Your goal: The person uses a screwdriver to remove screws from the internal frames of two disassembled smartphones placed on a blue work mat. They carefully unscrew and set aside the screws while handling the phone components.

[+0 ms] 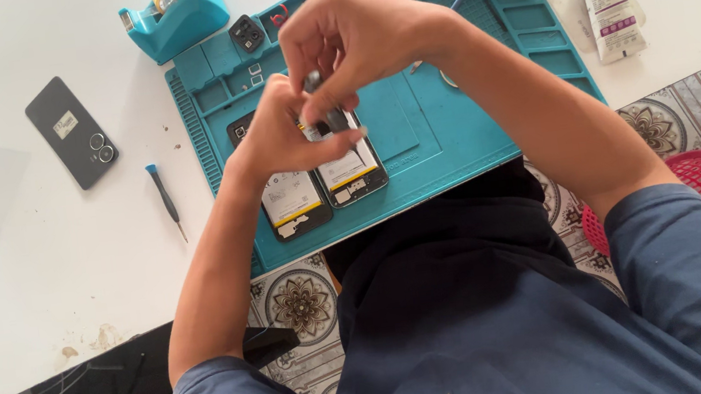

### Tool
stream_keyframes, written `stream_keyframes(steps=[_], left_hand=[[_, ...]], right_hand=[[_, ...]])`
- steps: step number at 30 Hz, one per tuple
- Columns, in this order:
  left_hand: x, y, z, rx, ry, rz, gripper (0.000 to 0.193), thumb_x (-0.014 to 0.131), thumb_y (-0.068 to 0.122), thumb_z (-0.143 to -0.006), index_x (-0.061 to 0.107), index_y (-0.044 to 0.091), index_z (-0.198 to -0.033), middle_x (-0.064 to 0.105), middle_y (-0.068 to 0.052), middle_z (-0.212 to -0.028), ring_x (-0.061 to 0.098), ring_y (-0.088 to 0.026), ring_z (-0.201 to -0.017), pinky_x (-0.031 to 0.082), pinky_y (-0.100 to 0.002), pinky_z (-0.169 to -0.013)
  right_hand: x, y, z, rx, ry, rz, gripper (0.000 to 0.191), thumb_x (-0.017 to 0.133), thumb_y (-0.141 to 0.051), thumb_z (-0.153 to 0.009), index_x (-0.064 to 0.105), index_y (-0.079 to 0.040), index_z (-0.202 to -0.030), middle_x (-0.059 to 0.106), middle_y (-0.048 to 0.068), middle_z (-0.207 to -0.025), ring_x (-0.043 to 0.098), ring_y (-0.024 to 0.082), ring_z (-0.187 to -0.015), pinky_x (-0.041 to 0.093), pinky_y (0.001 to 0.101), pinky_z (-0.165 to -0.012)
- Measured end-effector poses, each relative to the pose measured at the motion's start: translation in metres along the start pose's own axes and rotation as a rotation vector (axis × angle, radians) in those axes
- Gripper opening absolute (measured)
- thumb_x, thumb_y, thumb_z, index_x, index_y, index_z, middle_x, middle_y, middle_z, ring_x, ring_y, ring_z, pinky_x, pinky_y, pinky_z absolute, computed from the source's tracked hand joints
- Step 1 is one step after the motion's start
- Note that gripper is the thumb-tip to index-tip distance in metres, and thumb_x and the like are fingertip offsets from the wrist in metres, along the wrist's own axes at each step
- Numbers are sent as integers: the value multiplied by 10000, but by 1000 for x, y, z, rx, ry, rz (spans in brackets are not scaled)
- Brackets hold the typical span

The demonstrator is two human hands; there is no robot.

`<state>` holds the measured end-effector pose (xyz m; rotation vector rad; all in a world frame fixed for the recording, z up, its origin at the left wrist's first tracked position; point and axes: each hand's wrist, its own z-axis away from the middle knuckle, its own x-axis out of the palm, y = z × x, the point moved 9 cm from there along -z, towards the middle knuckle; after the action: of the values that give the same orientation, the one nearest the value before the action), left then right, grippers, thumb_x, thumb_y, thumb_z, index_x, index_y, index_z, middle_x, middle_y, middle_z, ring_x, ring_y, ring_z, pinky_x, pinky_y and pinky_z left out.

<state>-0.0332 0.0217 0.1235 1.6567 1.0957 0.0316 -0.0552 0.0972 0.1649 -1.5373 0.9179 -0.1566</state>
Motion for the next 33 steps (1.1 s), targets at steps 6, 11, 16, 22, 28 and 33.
stream_keyframes(steps=[6, 11, 16, 22, 28, 33], left_hand=[[14, -3, 1, -89, -63, 105, 400, 897, 200, -815, 663, 35, -1094, 714, -49, -1039, 728, -149, -990, 630, -293, -864], [14, -12, 9, -132, -63, 110, 486, 917, 233, -781, 649, 31, -1132, 715, -46, -1058, 720, -150, -1009, 616, -289, -887], [13, -21, 14, -172, -172, 121, 520, 915, 286, -759, 658, 37, -1137, 706, -51, -1037, 704, -164, -1011, 582, -298, -907], [7, -28, 14, -260, -186, 98, 664, 913, 323, -690, 639, 11, -1208, 701, -58, -1097, 680, -169, -1044, 551, -303, -895], [1, -31, 13, -358, -228, 27, 512, 909, 320, -681, 710, 23, -1048, 752, -50, -992, 721, -135, -869, 582, -269, -750], [-1, -25, 10, -302, -240, 3, 494, 913, 321, -684, 729, 23, -1033, 755, -47, -945, 723, -124, -803, 579, -260, -701]], right_hand=[[17, 3, 0, 137, -147, 120, 283, 931, -209, -751, 707, -38, -779, 697, 31, -637, 696, 94, -535, 497, 194, -499], [21, 2, 0, 140, -165, 29, 245, 898, -184, -780, 702, -37, -780, 731, 17, -698, 726, 90, -577, 544, 194, -516], [27, 1, 0, 120, -182, -42, 209, 883, -149, -784, 721, -29, -837, 741, 23, -720, 741, 85, -633, 570, 190, -569], [26, 2, -1, 124, -156, 39, 171, 885, -149, -783, 785, -49, -880, 747, 22, -710, 706, 67, -623, 536, 189, -581], [23, 5, -3, 145, -113, 130, 176, 898, -168, -790, 796, -58, -882, 731, 31, -692, 657, 79, -594, 511, 215, -571], [26, 5, -3, 125, -123, 98, 179, 888, -181, -788, 787, -64, -880, 748, 3, -722, 693, 49, -623, 539, 208, -590]])
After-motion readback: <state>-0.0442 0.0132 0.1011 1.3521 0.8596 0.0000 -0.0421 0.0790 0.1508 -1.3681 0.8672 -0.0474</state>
